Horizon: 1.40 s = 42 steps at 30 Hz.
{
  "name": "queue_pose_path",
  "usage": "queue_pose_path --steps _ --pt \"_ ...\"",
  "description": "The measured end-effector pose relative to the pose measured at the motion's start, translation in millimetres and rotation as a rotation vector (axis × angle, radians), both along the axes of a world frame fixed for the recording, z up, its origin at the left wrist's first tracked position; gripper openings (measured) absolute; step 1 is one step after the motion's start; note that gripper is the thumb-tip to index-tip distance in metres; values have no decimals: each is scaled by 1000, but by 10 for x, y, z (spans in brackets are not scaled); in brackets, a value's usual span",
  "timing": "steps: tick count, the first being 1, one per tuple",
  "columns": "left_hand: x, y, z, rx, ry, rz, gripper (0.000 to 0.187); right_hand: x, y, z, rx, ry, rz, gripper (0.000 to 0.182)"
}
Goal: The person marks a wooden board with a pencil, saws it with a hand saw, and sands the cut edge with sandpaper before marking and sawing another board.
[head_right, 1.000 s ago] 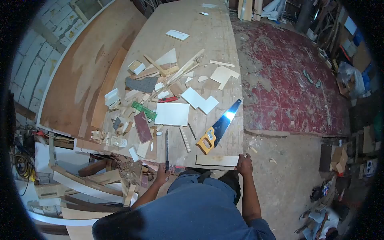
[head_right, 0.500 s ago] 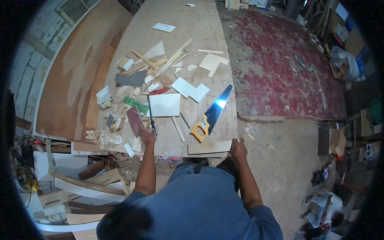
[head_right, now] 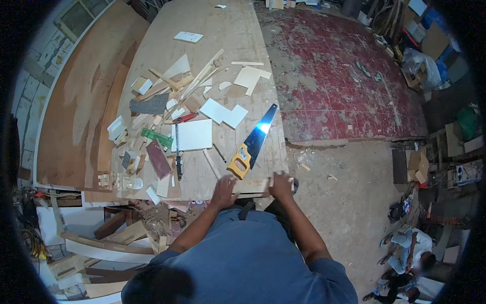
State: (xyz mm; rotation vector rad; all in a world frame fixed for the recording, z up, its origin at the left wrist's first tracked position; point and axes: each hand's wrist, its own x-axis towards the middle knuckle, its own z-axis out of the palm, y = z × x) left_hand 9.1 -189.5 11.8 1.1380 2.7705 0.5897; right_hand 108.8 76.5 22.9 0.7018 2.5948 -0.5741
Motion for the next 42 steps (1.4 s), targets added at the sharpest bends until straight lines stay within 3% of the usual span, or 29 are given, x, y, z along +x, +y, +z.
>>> queue_pose_path --steps 2,5,6,7,9,11,13,14,15,17,18,21,23,26,29,32,34,36,37,38,39,40,41,42 --pt "-9 23 59 78 -88 -358 66 -225 -241 -18 42 176 143 61" --pt "-15 47 -22 -15 -100 -428 63 -662 -541 218 -28 172 339 41" --pt "-28 64 -92 -236 -80 -433 55 -778 -626 154 -35 187 401 39" --pt "-31 47 -173 -240 -73 -421 55 -895 -706 99 -42 203 462 38" --pt "-14 -18 -360 -231 160 -347 32 -1078 -827 60 -104 239 498 37" --pt "-28 -78 -526 -148 123 -351 28 -1246 -941 -69 -167 272 532 37" --pt "-14 -63 -487 -317 -327 -243 38 -1487 -1046 -247 -26 226 664 35" --pt "-4 -64 -471 -183 -312 -232 50 -1595 -1120 -216 21 186 658 34" --pt "-21 -50 -490 -183 -303 -210 50 -1651 -1138 17 22 197 678 34" --pt "-63 -53 -534 309 -147 -276 57 -1726 -1183 423 163 194 772 29" --pt "-51 -84 -443 181 -135 -311 53 -1839 -1260 92 167 259 660 28" --pt "-12 -65 -495 -20 -195 -287 50 -2026 -1406 -150 169 247 602 26" --pt "85 -91 -535 100 -230 -223 51 -2088 -1450 -190 109 255 582 25" --pt "153 -171 -252 224 -237 -151 56 -2146 -1447 -363 -67 337 355 25" --pt "170 -183 106 280 -448 36 56 -2190 -1373 -219 -194 381 189 26" --pt "93 -140 -7 140 -318 170 50 -2220 -1295 -295 -267 473 62 22" --pt "-29 25 57 288 -582 388 56 -2105 -1154 -215 -313 536 -3 20" --pt "-53 207 -99 346 -546 530 61 -1861 -891 -123 -565 625 -41 20" --pt "-94 304 -285 396 -502 664 66 -1705 -707 -75 -462 652 58 23" --pt "-144 411 -528 413 -404 774 73 -1544 -515 -194 -535 706 36 21" --pt "-171 454 -576 418 -404 778 73 -1355 -329 -270 -780 633 -179 18" --pt "-234 516 -588 439 -471 844 74 -1145 -120 -135 -776 660 -141 17" --pt "-286 587 -595 461 -539 909 76 -947 221 -433 -589 599 -131 16" --pt "-320 653 -660 417 -544 958 76 -707 427 -437 -672 584 -270 14"
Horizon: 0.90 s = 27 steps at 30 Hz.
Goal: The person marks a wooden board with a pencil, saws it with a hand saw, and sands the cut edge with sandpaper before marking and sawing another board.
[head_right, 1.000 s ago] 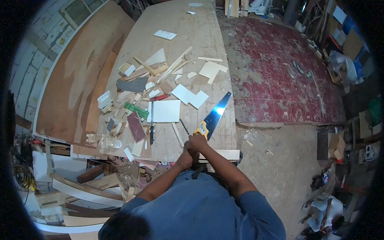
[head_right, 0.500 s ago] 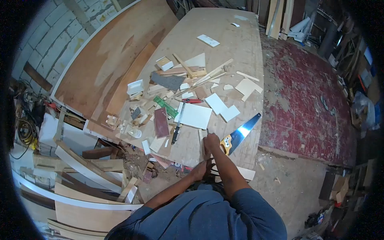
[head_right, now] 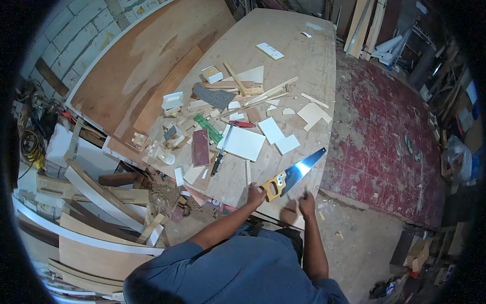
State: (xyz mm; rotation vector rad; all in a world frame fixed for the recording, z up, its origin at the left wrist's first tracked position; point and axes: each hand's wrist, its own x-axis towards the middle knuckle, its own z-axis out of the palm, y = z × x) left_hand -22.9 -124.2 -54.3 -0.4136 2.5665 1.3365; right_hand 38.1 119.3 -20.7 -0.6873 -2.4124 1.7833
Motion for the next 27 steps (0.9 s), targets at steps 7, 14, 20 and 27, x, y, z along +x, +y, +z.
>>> queue_pose_path --steps 7,14,20,27 --pt "-88 378 562 -257 -276 52 73 1429 1133 -156 85 -578 -54 10" --pt "-159 587 403 -273 -347 233 71 1474 1275 -128 -12 -635 279 78" --pt "-201 755 393 -107 -93 398 71 1037 1154 0 -43 -740 465 109" --pt "-49 671 168 726 -280 432 44 931 967 156 -159 -705 547 97"
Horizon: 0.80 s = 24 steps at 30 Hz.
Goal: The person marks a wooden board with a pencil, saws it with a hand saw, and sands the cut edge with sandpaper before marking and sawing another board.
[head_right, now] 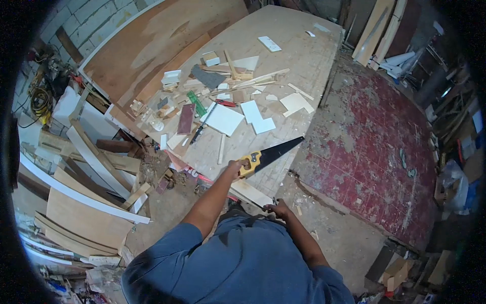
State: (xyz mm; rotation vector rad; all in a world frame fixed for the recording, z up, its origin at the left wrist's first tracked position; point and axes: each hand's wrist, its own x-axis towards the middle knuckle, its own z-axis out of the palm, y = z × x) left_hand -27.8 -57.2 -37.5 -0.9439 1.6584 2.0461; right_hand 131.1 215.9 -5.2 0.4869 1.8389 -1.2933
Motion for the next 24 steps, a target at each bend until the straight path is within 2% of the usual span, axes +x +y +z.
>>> queue_pose_path --steps 2,3,4,6,8,10,12,14,15,17,19,20,21,22,24 --pt "81 25 178 302 23 2 27 16 33 -65 -146 -76 -80 86" --pt "78 93 178 332 61 121 15 14 74 -95 -188 -112 -104 77" --pt "74 93 183 331 62 113 15 10 113 -127 -190 -110 -112 77" --pt "111 54 235 897 215 -62 15 10 194 -203 -159 -105 -163 79" --pt "255 164 810 801 276 -117 14 6 235 -227 -120 -111 -243 74" --pt "365 244 1147 325 420 -156 15 21 297 -181 65 118 -298 63" --pt "406 315 1353 391 554 -139 17 -10 319 406 88 226 -300 54" --pt "488 553 1679 377 580 -78 32 -78 401 272 51 580 -255 48" --pt "563 705 1832 379 569 -86 32 -110 367 495 -3 653 -302 50" --pt "690 1049 2064 251 778 -215 42 -136 238 1349 -49 723 -362 52" --pt "835 1391 2097 196 886 -391 52 -139 180 1976 -376 698 -544 48" --pt "913 1570 2113 212 927 -479 56 -153 205 2023 -371 697 -555 48" --pt "989 1760 1889 98 1060 -470 66 -160 228 2056 -308 867 -530 46" --pt "1204 1790 2010 31 955 -526 77 -151 251 2064 -239 1035 -499 44" --pt "1324 1946 1744 -174 1035 -561 79 -44 370 1954 -183 1010 -542 38"
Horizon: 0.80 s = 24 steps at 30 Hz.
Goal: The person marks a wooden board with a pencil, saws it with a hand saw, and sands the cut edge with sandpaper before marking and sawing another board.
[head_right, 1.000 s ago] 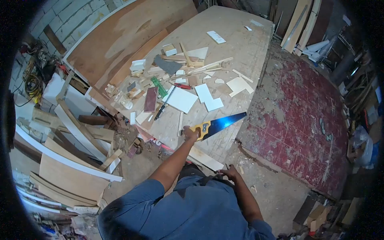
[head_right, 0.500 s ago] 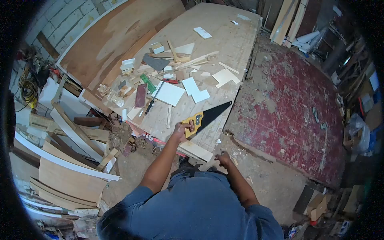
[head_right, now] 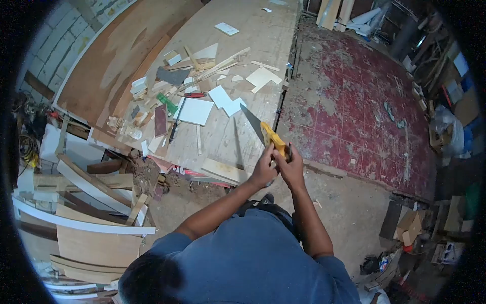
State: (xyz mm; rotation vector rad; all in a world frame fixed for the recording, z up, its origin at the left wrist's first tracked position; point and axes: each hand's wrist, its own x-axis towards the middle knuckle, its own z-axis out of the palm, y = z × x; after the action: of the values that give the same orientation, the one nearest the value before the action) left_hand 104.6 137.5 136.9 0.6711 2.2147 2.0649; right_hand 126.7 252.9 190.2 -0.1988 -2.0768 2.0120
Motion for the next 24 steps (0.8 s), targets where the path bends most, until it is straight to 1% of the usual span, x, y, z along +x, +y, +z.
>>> queue_pose_path --steps 1,2,3,5,7,8,10,11,12,14,15,16,17,18,19,20,21,22,24 --pt "80 2 41 2 1 -10 79 110 64 -21 -5 -111 5 34" --pt "164 -7 80 -74 69 -59 77 214 125 -43 -11 -224 13 31" --pt "215 -13 135 -151 137 -104 76 294 175 -103 -10 -225 9 31" --pt "305 -21 151 -159 159 -138 75 471 245 -345 -85 -223 10 28" --pt "420 -55 211 -156 173 -184 68 671 286 -396 -115 -268 17 28" --pt "438 -88 245 -159 163 -178 68 724 303 -421 -118 -277 24 28" --pt "447 -219 341 -324 274 -236 63 838 332 -437 -112 -168 -93 23" --pt "439 -282 314 -332 300 -204 56 898 415 -482 -94 -166 -118 20" --pt "453 -374 185 -332 292 -209 56 964 510 -460 -4 -211 -135 16" --pt "408 -631 -208 -438 227 -92 55 1051 727 -515 313 -78 -150 20" --pt "396 -793 -344 -611 127 -80 56 1082 811 -500 308 -78 -159 20" --pt "407 -967 -497 -783 27 -67 57 1124 893 -439 389 -68 -156 18" --pt "413 -1141 -762 -898 42 -44 61 1172 931 -347 470 -60 -156 17" --pt "409 -1296 -1018 -1011 59 -23 65 1205 931 -204 468 -63 -170 17" --pt "404 -1423 -1180 -1010 65 -37 65 1234 930 -15 528 -105 -190 17" --pt "367 -1523 -1305 -1104 131 2 68 1244 944 135 590 -144 -211 17" --pt "323 -1552 -1326 -1192 198 47 70 1258 993 215 679 -209 -214 22" --pt "281 -1559 -1356 -1186 205 41 70 1280 1027 257 682 -209 -224 22" --pt "183 -1591 -1423 -1294 304 -4 74 1304 1069 306 900 -312 -282 26"
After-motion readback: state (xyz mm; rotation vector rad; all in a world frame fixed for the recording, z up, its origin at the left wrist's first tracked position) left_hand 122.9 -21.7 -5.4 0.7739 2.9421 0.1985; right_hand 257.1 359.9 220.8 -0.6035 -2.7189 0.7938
